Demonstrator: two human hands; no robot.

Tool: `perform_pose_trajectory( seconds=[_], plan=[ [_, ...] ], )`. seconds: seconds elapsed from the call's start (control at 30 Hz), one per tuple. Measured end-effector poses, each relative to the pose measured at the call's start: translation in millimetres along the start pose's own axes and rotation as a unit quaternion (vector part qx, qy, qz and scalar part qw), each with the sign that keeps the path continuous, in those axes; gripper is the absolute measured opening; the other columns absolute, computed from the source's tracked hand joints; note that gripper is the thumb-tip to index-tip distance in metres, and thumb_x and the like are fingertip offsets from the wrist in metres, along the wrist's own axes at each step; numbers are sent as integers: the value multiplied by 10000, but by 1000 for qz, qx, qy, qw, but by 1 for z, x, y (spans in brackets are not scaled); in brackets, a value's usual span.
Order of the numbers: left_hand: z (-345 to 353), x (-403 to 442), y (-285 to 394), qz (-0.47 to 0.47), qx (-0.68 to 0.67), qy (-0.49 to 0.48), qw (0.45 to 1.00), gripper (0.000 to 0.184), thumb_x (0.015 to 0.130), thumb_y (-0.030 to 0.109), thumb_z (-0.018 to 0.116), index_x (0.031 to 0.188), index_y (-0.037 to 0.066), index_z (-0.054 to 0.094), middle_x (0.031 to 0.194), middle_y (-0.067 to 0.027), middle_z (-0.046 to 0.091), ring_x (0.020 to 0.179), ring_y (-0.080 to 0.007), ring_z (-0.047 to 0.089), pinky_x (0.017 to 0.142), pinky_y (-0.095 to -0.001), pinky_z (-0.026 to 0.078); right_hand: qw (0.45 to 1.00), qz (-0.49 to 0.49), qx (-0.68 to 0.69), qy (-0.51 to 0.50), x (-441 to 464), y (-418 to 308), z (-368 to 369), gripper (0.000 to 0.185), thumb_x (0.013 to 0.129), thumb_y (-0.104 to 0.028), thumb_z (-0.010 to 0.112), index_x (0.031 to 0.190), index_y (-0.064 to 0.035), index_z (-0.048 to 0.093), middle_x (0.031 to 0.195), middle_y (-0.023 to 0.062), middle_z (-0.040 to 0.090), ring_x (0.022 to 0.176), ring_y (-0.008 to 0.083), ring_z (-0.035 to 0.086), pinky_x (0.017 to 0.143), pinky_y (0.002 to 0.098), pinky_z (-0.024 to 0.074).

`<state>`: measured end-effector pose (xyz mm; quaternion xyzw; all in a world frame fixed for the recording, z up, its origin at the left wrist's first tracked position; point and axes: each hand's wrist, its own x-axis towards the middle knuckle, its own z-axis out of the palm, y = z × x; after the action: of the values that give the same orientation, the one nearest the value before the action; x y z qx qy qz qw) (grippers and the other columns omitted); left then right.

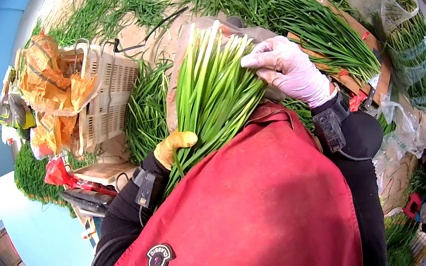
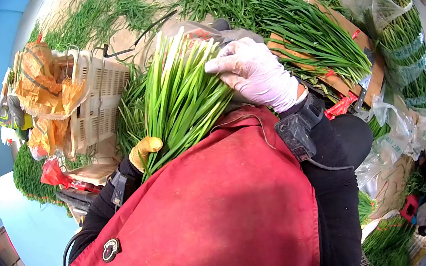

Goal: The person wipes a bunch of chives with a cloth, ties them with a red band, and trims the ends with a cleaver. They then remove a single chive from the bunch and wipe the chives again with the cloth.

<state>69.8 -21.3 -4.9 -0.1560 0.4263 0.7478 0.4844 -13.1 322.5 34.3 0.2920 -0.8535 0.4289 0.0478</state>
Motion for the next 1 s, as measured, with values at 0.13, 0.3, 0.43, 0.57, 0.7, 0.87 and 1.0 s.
perform_pose_trajectory(
  seconds=[0.13, 0.3, 0.43, 0.57, 0.7, 0.87, 1.0],
  plan=[
    [-4, 0, -3, -11, -35, -10, 999, 606, 748, 159, 696, 1314, -4, 550, 1245, -103, 639, 1105, -204, 617, 1003, -335, 450, 996, -25, -12, 82, 3, 4, -1, 198, 824, 11, 671, 982, -97, 720, 915, 39, 626, 914, 205, 585, 824, 332, 473],
    [-13, -4, -4, -12, -30, -5, 999, 724, 744, 206, 725, 1385, -8, 462, 1322, -151, 576, 1184, -256, 581, 1049, -397, 435, 895, 157, 108, 403, -19, 19, -49, 153, 919, -44, 627, 1061, -38, 684, 1024, 53, 691, 894, 122, 630, 842, 259, 504],
    [-15, -5, -6, 40, -39, 4, 998, 808, 733, 233, 749, 1425, -5, 408, 1383, -178, 524, 1233, -284, 552, 1068, -437, 429, 914, 250, 160, 278, -85, 35, -80, 180, 880, -7, 612, 1029, -37, 708, 1003, 66, 696, 813, 139, 630, 761, 261, 503],
    [13, -11, 12, 58, -96, -23, 993, 784, 723, 170, 744, 1421, 12, 425, 1361, -124, 551, 1208, -250, 557, 1053, -393, 428, 986, 103, -74, -110, -95, 27, -46, 224, 840, -176, 677, 1024, -55, 719, 973, 87, 703, 753, 207, 635, 739, 339, 509],
    [14, -8, 13, 73, -40, -14, 996, 807, 711, 197, 767, 1422, 19, 428, 1348, -115, 558, 1212, -239, 549, 1055, -386, 418, 887, 323, 258, -207, -30, -15, 11, 351, 869, -333, 690, 1091, -63, 701, 927, 140, 707, 842, 254, 670, 790, 361, 513],
    [8, -2, 21, 59, 77, -94, 991, 806, 684, 254, 820, 1376, 16, 484, 1306, -116, 588, 1177, -235, 568, 1030, -368, 420, 890, 281, 274, -233, 14, -30, 66, 525, 852, -485, 668, 1037, 6, 693, 912, 205, 696, 858, 306, 677, 790, 389, 511],
    [17, -3, 19, 24, 81, -51, 995, 722, 674, 174, 817, 1315, 9, 530, 1187, -125, 648, 1071, -227, 621, 961, -366, 471, 930, 246, 71, -265, 24, -36, 70, 598, 833, -541, 660, 898, 53, 678, 877, 236, 672, 864, 389, 650, 764, 441, 505]
  ],
)
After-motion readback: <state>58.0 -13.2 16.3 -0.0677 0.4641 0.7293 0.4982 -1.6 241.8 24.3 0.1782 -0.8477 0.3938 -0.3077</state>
